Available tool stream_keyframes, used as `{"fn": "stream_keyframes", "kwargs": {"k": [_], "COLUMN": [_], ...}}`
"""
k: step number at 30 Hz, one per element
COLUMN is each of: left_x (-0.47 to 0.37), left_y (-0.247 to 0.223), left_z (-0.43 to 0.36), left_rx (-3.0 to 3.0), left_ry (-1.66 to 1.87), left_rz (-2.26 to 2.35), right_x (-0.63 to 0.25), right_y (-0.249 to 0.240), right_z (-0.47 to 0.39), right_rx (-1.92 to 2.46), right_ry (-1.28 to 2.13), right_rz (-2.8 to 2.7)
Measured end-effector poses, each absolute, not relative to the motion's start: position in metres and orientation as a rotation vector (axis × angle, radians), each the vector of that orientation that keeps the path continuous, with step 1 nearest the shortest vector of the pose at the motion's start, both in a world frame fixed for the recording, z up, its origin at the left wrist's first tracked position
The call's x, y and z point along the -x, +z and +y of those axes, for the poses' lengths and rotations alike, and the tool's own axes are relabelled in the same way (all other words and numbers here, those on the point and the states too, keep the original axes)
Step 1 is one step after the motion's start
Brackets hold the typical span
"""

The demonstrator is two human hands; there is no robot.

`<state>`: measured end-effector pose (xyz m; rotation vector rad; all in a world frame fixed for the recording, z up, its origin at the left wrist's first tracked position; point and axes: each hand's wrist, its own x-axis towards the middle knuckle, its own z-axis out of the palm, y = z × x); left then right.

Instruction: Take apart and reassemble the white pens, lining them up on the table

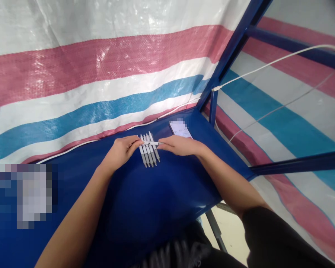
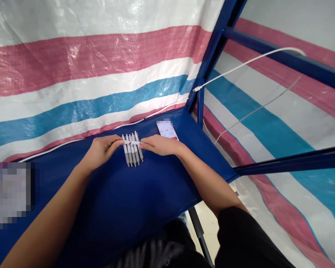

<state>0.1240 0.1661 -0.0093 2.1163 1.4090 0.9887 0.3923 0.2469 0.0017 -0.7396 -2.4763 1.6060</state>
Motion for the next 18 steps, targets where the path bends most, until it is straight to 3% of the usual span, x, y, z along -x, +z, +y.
{"fn": "stream_keyframes", "kwargs": {"k": [2,4,18], "left_x": [-0.126,-0.127,-0.117], "left_y": [-0.012,-0.017,-0.044], "left_z": [0.166,0.167,0.169], "left_rx": [-2.064,-1.990,-1.670], "left_ry": [0.982,1.035,1.204], "left_rz": [1.449,1.482,1.523], "right_x": [-0.391,-0.390,-0.385], "right_y": [0.006,0.006,-0.009], "right_z": [0.245,0.244,0.246], "right_rx": [0.811,0.862,0.927], "right_ry": [1.190,1.065,1.196], "right_rz": [-2.571,-2.502,-2.146]}}
